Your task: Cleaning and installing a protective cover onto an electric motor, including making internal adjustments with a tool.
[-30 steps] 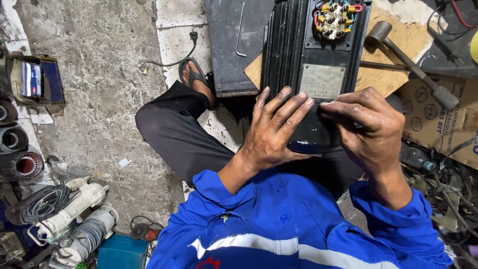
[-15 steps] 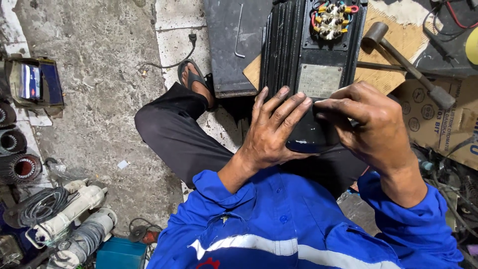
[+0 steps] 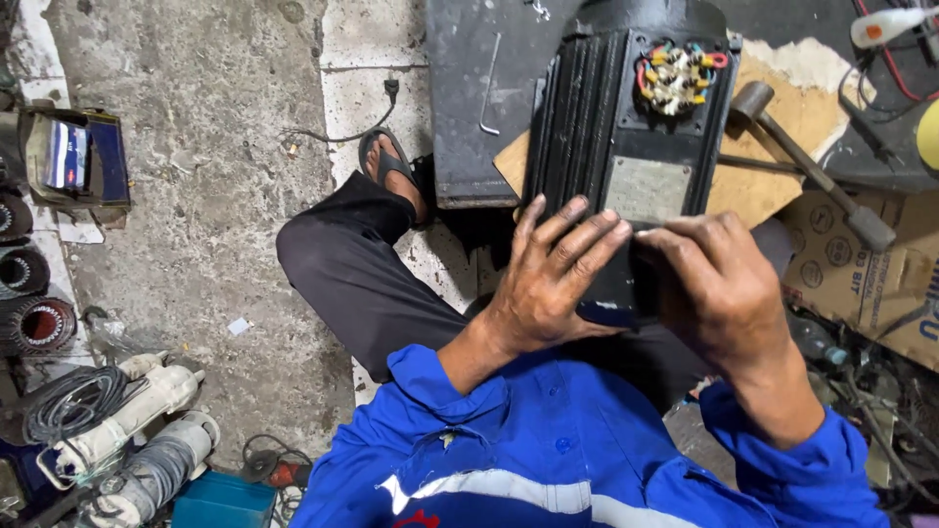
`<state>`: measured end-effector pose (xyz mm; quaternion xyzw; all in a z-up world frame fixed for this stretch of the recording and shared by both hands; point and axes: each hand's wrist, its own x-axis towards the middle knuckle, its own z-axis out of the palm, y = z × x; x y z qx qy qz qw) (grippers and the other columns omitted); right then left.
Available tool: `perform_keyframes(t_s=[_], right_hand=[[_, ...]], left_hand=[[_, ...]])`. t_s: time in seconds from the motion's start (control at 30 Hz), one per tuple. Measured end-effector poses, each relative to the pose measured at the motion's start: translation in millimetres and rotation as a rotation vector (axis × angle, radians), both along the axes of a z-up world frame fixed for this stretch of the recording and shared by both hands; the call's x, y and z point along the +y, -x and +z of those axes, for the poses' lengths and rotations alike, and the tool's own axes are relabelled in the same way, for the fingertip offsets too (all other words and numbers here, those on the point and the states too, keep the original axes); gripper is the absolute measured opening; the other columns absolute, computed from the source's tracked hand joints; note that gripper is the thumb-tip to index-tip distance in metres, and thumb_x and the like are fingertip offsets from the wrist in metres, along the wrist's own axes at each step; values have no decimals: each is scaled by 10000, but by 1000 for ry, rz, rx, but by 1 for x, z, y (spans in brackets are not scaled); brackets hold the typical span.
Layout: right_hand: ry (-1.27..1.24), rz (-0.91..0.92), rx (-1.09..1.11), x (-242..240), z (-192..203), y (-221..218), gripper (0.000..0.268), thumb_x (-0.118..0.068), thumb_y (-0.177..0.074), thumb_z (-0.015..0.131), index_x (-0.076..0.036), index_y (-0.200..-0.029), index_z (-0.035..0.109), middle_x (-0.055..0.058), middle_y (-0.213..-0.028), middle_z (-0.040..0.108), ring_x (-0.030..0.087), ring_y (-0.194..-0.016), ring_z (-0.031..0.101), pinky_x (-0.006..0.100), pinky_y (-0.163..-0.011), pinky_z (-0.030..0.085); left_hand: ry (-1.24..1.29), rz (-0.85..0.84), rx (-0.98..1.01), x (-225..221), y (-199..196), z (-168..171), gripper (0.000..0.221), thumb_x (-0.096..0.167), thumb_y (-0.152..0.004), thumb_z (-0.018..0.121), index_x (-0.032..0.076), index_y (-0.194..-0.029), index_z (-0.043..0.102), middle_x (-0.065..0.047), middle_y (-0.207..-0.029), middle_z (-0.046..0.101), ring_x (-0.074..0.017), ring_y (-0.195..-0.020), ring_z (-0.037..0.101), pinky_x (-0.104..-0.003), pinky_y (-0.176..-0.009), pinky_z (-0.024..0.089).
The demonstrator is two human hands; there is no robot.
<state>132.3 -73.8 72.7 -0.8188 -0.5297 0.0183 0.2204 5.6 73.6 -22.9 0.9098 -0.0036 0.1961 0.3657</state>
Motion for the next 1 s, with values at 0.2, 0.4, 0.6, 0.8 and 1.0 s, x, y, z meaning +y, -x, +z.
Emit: perform_keyframes(t_s=[0.2,0.4,0.6,0.8,1.0], right_hand=[[70,15,-23,-5,-12,-4,339,75,-810,682,54,-1149,665,203,-1142,636,335,-931,589,410,-843,515],[157,68,-7,-25,-29,-13,454,-17,-758,703,10,-1209,658,183,-1222,638,337,-1027,612,415,-883,537],[218,67,39,-23,-23,-16,447,-29,-729,697,-39,-1175,689,150,-1203,665,321,-1061,637,411,-927,547],[225,87,44,-36,-35,-20,392,-63,-738,706,-29,-1129,705,153,-1155,681,294,-1034,660,396,-907,567],[222,55,110,-45,-41,-16,342,-103,-751,728,-38,-1087,726,137,-1083,691,285,-1007,672,408,-917,583]], left_hand=[[5,-10,7,4,-1,3,864,623,-854,803,109,-1487,518,-82,-1542,483,-318,-1485,417,-594,-1309,201],[66,-188,-49,32,-3,-4,999,816,-759,670,135,-1480,555,-115,-1542,470,-312,-1487,354,-550,-1295,38],[2,21,-280,163,-115,-56,517,118,-960,663,173,-1453,515,-94,-1405,613,-289,-1291,633,-489,-1177,508],[-471,155,4,263,-219,-83,667,197,-917,858,97,-1457,478,-115,-1375,593,-321,-1244,563,-491,-1073,389],[-471,44,5,277,-238,-104,529,163,-850,845,-40,-1276,605,-246,-1254,533,-422,-1106,533,-516,-922,448]])
